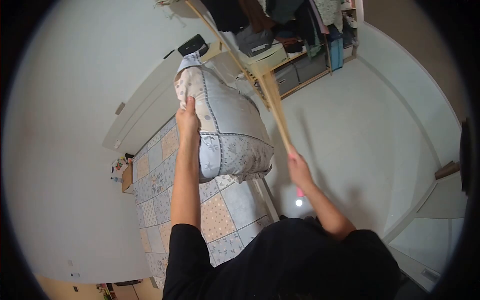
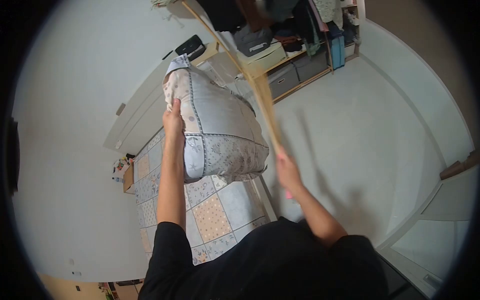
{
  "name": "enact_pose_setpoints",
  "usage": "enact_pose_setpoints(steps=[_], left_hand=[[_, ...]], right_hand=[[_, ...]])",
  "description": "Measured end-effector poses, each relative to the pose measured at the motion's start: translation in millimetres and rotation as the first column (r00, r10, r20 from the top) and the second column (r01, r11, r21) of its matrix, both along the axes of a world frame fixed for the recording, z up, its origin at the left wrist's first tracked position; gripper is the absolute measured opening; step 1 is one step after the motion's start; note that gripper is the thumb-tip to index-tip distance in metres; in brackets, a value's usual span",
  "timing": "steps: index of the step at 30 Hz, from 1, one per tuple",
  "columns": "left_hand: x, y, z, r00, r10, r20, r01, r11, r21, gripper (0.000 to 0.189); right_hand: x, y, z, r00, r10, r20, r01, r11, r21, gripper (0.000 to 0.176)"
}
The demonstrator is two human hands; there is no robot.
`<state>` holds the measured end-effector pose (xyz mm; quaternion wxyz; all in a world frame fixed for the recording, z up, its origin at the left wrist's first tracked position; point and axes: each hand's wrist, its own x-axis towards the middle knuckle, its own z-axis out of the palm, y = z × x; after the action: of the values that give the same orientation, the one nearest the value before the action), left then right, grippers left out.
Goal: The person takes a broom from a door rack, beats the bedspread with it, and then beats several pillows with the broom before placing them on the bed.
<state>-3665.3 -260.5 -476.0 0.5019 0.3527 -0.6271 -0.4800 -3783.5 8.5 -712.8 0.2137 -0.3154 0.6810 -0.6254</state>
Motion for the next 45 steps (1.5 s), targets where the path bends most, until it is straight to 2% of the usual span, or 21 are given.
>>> enact_pose_setpoints(steps=[1, 3, 6, 8, 10, 12, 13, 15, 17, 20, 22, 24, 28, 32, 34, 36, 38, 39, 41, 43, 45], left_hand=[[4.6, -5.6, -2.9, 0.999, -0.032, 0.007, 0.032, 1.0, 0.0, 0.041], [6.9, 3.5, 3.4, 0.996, -0.084, -0.024, 0.085, 0.995, 0.043, 0.04], [3.5, 13.1, 18.8, 0.986, -0.128, -0.103, 0.13, 0.991, 0.021, 0.037], [7.0, 8.4, 23.5, 0.991, -0.12, -0.059, 0.12, 0.993, -0.005, 0.037], [2.7, 23.0, 32.2, 0.994, -0.111, 0.003, 0.111, 0.993, -0.026, 0.036], [-16.8, 53.1, 47.5, 0.965, -0.139, -0.222, 0.121, 0.988, -0.093, 0.029], [-22.2, 56.6, 49.3, 0.96, -0.145, -0.239, 0.133, 0.989, -0.067, 0.029], [-38.5, 46.7, 49.9, 0.963, -0.154, -0.219, 0.149, 0.988, -0.039, 0.029], [-49.8, 44.6, 55.4, 0.974, -0.147, -0.173, 0.146, 0.989, -0.022, 0.03], [-66.8, 60.4, 71.5, 0.983, -0.136, -0.121, 0.134, 0.991, -0.031, 0.036], [-79.2, 64.6, 76.0, 0.969, -0.203, -0.14, 0.19, 0.976, -0.102, 0.031], [-88.0, 80.7, 90.2, 0.987, -0.133, -0.085, 0.118, 0.979, -0.165, 0.033], [-104.2, 98.0, 104.9, 0.99, -0.052, -0.129, 0.031, 0.987, -0.16, 0.036], [-119.4, 88.7, 97.3, 0.985, -0.158, 0.074, 0.168, 0.973, -0.158, 0.04], [-122.8, 93.9, 94.9, 0.977, -0.162, 0.138, 0.184, 0.968, -0.169, 0.038], [-119.1, 96.9, 92.8, 0.979, -0.15, 0.136, 0.172, 0.969, -0.174, 0.034], [-114.0, 83.8, 87.1, 0.982, -0.123, 0.145, 0.146, 0.977, -0.157, 0.028], [-114.8, 78.5, 86.2, 0.983, -0.118, 0.143, 0.142, 0.975, -0.169, 0.028], [-116.0, 74.0, 75.4, 0.989, -0.146, 0.029, 0.149, 0.981, -0.121, 0.032], [-109.6, 69.5, 66.4, 0.964, -0.265, -0.019, 0.262, 0.96, -0.095, 0.047], [-111.4, 39.4, 56.3, 0.987, -0.152, 0.059, 0.155, 0.986, -0.064, 0.037]], right_hand=[[20.1, -3.9, 27.6, 0.995, -0.047, -0.086, 0.03, 0.983, -0.184, 0.049], [49.4, 6.5, 73.9, 0.963, 0.044, -0.267, -0.076, 0.991, -0.111, 0.045], [53.3, 2.9, -45.8, 0.935, 0.066, -0.349, 0.006, 0.98, 0.201, 0.041], [6.0, 24.8, -165.6, 0.978, 0.16, 0.137, -0.209, 0.818, 0.536, 0.038], [-21.4, 69.9, -218.0, 0.983, 0.175, -0.057, -0.095, 0.747, 0.658, 0.045], [-13.8, 88.4, -118.5, 0.999, -0.026, -0.047, 0.045, 0.877, 0.479, 0.044], [-2.6, 83.0, -80.6, 0.994, -0.108, -0.033, 0.112, 0.972, 0.205, 0.044], [16.0, 66.7, -26.0, 0.992, -0.097, -0.081, 0.095, 0.995, -0.034, 0.044], [21.2, 61.3, 49.2, 0.901, -0.051, -0.431, -0.044, 0.977, -0.208, 0.044], [2.6, 45.8, 15.5, 0.875, -0.005, -0.485, -0.067, 0.989, -0.131, 0.043], [-44.9, 44.4, -82.7, 0.888, 0.057, -0.456, 0.023, 0.985, 0.169, 0.042], [-97.4, 70.3, -117.2, 0.991, 0.124, 0.052, -0.132, 0.837, 0.53, 0.042], [-98.4, 91.3, -7.9, 0.979, -0.076, 0.188, 0.039, 0.981, 0.192, 0.042], [-89.7, 41.6, 67.8, 0.964, -0.051, -0.262, 0.018, 0.992, -0.129, 0.043], [-90.3, 20.8, 58.8, 0.879, -0.07, -0.472, 0.059, 0.997, -0.039, 0.044], [-118.2, 20.8, -23.6, 0.951, 0.077, -0.298, 0.038, 0.932, 0.361, 0.046], [-144.6, 40.8, -113.8, 0.968, 0.098, -0.23, 0.037, 0.854, 0.519, 0.046], [-139.4, 45.6, -101.8, 0.967, 0.098, -0.235, 0.036, 0.86, 0.509, 0.046], [-119.1, 65.5, -60.0, 0.983, -0.106, 0.148, 0.042, 0.922, 0.384, 0.046], [-84.7, 56.9, -26.0, 0.986, -0.149, 0.072, 0.136, 0.977, 0.162, 0.046], [-45.9, 54.5, 22.8, 0.952, -0.11, -0.284, 0.072, 0.987, -0.141, 0.044]])
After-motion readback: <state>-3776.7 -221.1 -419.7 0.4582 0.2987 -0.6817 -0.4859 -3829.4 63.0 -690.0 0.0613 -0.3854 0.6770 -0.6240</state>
